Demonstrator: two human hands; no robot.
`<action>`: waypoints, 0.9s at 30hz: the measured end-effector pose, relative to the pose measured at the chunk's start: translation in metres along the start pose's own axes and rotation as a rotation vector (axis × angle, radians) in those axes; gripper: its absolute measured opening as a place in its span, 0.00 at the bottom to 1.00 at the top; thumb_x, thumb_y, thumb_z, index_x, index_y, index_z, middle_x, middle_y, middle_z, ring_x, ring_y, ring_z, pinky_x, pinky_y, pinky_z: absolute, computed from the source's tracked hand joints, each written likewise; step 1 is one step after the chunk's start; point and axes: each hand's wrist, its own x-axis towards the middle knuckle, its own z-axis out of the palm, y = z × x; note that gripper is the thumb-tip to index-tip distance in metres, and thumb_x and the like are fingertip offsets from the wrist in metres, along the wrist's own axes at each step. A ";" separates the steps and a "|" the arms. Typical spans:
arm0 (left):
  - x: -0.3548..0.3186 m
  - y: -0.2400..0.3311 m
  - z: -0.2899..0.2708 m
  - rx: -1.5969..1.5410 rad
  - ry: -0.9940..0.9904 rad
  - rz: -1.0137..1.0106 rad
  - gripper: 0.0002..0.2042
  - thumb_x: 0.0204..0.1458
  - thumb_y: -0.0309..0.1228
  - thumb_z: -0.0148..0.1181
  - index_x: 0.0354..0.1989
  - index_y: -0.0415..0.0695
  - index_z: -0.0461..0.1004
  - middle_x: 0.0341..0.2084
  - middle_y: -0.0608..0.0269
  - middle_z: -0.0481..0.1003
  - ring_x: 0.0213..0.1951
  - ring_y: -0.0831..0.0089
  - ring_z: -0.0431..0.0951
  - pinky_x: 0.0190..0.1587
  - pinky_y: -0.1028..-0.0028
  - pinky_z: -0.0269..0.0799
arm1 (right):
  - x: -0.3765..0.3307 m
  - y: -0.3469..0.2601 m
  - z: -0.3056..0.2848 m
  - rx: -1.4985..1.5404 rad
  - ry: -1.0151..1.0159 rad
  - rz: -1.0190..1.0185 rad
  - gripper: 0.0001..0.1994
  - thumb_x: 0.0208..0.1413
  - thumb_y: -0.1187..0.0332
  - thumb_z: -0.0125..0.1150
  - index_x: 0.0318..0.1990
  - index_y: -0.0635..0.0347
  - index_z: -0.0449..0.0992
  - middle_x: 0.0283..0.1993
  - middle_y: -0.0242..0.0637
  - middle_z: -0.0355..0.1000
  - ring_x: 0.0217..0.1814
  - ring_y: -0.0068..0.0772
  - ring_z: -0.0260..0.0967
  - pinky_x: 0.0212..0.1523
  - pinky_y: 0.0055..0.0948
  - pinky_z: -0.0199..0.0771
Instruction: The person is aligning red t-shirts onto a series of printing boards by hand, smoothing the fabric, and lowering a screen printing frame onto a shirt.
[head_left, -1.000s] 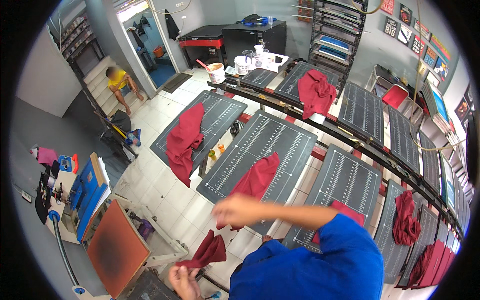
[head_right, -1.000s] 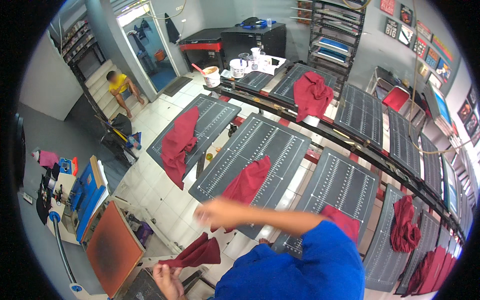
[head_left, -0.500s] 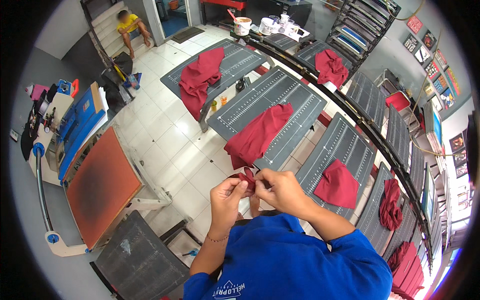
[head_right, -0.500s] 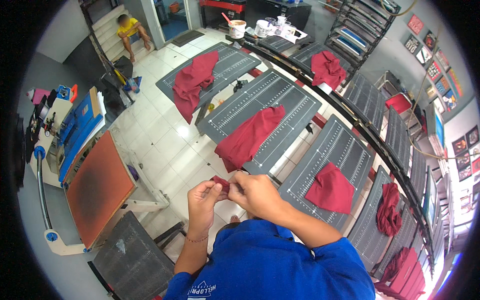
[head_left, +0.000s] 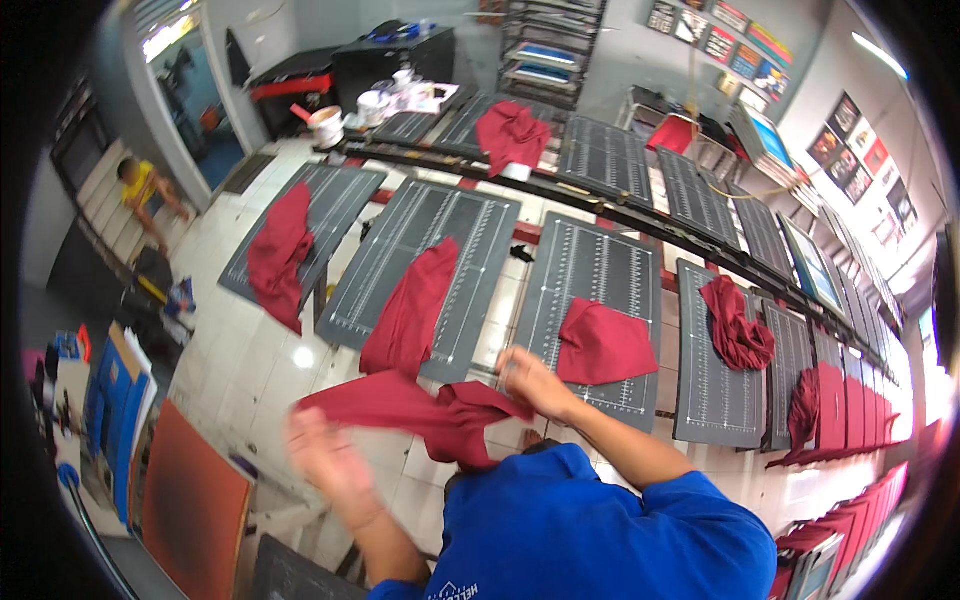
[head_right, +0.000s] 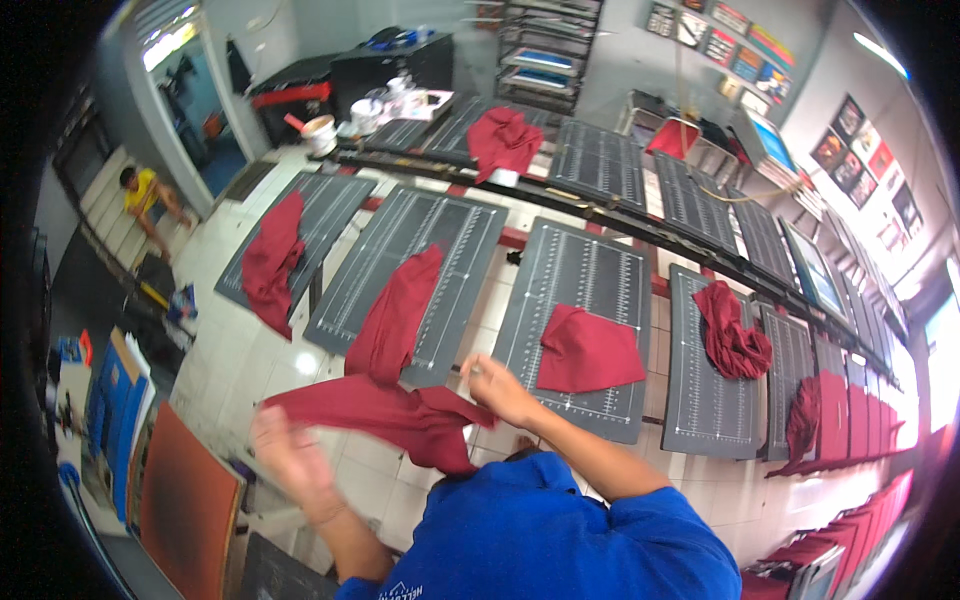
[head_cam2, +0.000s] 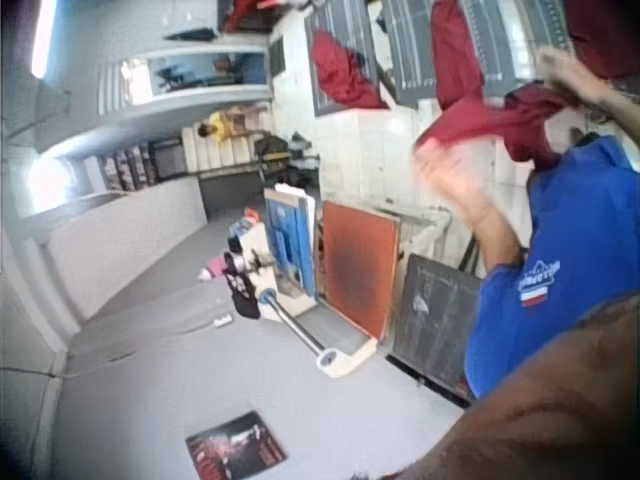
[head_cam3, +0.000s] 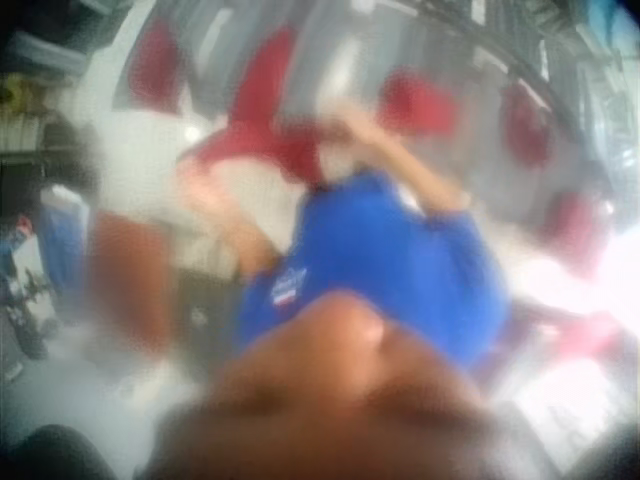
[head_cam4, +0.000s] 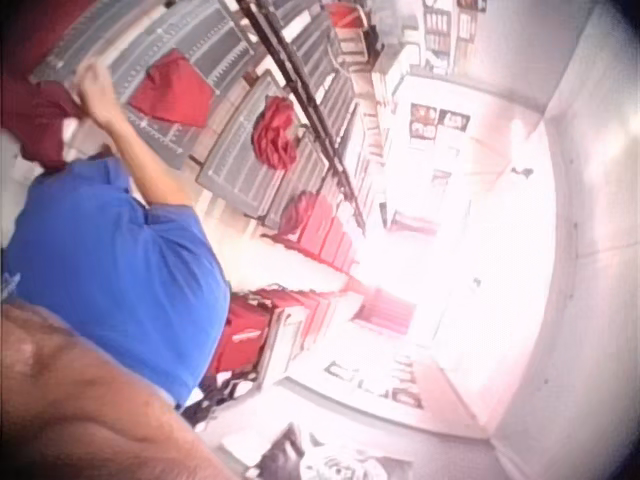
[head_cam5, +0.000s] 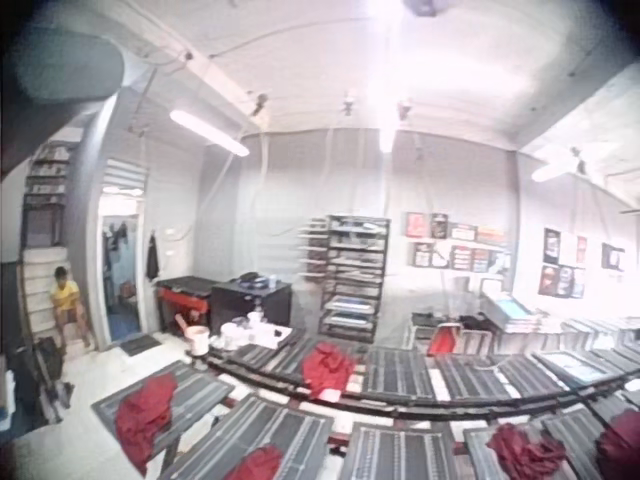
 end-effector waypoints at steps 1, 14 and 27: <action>0.019 0.019 -0.013 0.189 0.367 0.166 0.12 0.60 0.29 0.58 0.51 0.41 0.73 0.38 0.67 0.74 0.38 0.80 0.75 0.35 0.79 0.71 | -0.009 0.004 -0.011 -0.596 -0.041 0.053 0.12 0.65 0.59 0.53 0.46 0.58 0.72 0.27 0.31 0.72 0.27 0.25 0.70 0.29 0.29 0.71; -0.051 0.174 -0.109 0.538 0.758 1.231 0.11 0.60 0.36 0.58 0.40 0.41 0.77 0.33 0.60 0.76 0.35 0.70 0.74 0.37 0.73 0.69 | 0.103 -0.207 -0.391 -0.184 0.533 -0.063 0.10 0.61 0.66 0.50 0.40 0.58 0.77 0.30 0.34 0.76 0.28 0.26 0.71 0.25 0.29 0.71; -0.186 -0.027 0.120 1.410 0.162 0.440 0.09 0.56 0.32 0.60 0.35 0.37 0.79 0.31 0.50 0.78 0.31 0.56 0.77 0.35 0.64 0.73 | 0.217 -0.195 -0.416 -1.407 0.618 -0.287 0.24 0.58 0.55 0.59 0.56 0.60 0.70 0.49 0.49 0.75 0.53 0.47 0.75 0.51 0.46 0.75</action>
